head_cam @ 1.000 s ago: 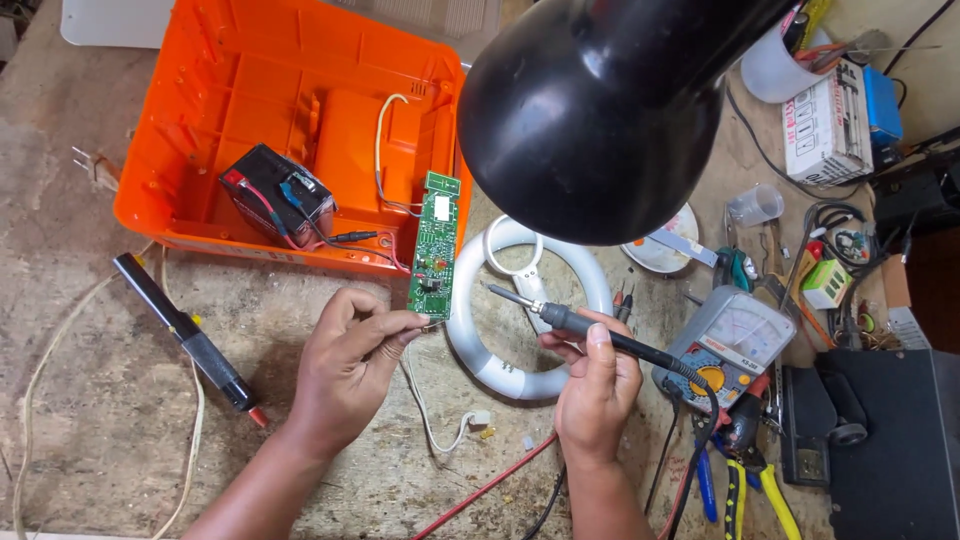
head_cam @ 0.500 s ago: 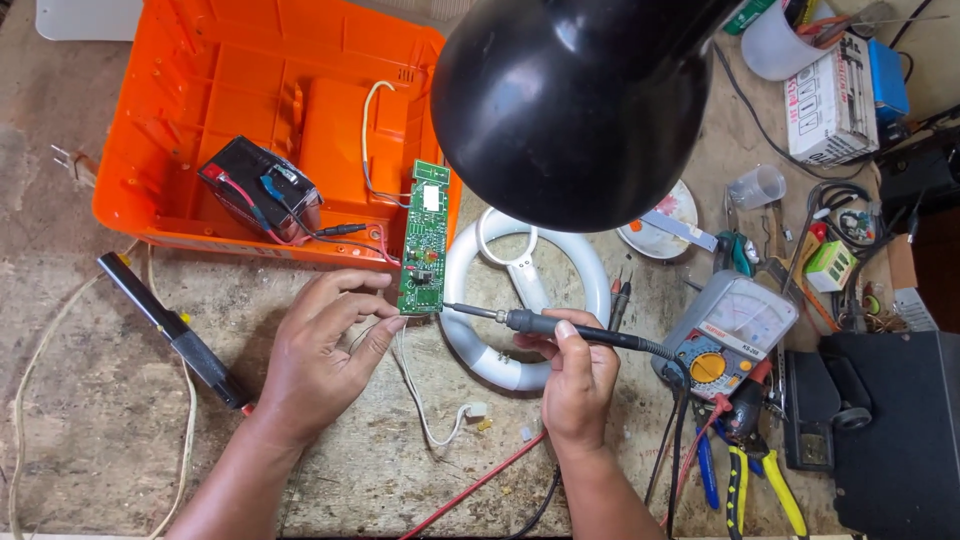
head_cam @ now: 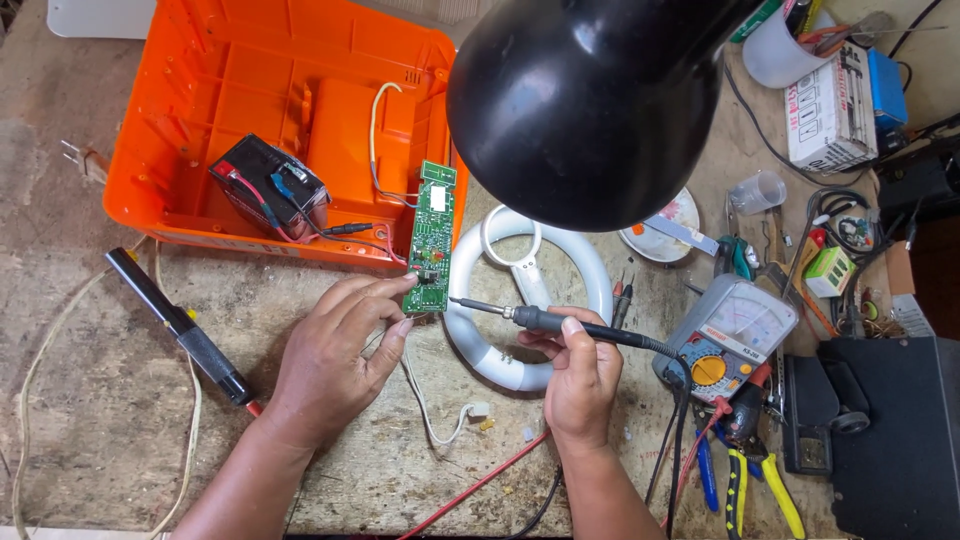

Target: Soldering wires to a circuit board and inspecting the connections with a magnifying glass during the reassembly of a light fixture.

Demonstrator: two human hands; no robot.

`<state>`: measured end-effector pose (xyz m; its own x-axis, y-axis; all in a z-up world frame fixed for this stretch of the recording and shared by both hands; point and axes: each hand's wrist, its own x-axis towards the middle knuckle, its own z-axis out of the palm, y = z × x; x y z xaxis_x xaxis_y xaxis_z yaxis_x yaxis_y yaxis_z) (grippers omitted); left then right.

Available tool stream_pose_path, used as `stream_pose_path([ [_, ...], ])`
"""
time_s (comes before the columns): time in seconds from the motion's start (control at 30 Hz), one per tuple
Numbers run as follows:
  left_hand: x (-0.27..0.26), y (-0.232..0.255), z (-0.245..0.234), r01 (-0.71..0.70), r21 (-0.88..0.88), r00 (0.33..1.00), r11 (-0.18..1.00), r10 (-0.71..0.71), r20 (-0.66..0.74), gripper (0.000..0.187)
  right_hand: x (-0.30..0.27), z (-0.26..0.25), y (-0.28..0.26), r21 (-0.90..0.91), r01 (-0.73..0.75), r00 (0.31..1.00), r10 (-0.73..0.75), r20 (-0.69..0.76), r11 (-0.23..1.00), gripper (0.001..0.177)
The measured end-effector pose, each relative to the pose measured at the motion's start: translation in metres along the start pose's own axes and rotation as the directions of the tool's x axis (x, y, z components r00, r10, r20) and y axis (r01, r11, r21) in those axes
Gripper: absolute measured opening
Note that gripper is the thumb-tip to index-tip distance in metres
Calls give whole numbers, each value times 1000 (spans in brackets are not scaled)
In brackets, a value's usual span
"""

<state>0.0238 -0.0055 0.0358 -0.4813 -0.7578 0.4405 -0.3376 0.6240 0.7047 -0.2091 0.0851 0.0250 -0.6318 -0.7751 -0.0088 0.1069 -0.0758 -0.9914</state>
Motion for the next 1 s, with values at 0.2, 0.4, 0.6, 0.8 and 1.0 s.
stream_pose_path([
  [0.2, -5, -7, 3, 161, -210, 982, 964, -179, -68, 7, -7, -1, -3, -82, 276, 954, -262, 145, 958, 31],
  [0.4, -11, -12, 4, 461, -311, 876, 831, -483, 7, 20, -5, 21, -9, -198, 455, 817, -319, 480, 868, 21],
  [0.6, -12, -17, 8, 318, -480, 924, 817, -381, -37, 34, -4, 63, -17, -376, 601, 763, -365, 534, 706, 53],
  [0.8, -10, -13, 8, 332, -581, 906, 743, -423, -24, 37, -5, 67, 6, -313, 590, 779, -423, 462, 745, 55],
  [1.0, -8, -19, 13, 262, -715, 858, 648, -496, -134, 36, -2, 85, -8, -203, 630, 741, -502, 445, 750, 53],
])
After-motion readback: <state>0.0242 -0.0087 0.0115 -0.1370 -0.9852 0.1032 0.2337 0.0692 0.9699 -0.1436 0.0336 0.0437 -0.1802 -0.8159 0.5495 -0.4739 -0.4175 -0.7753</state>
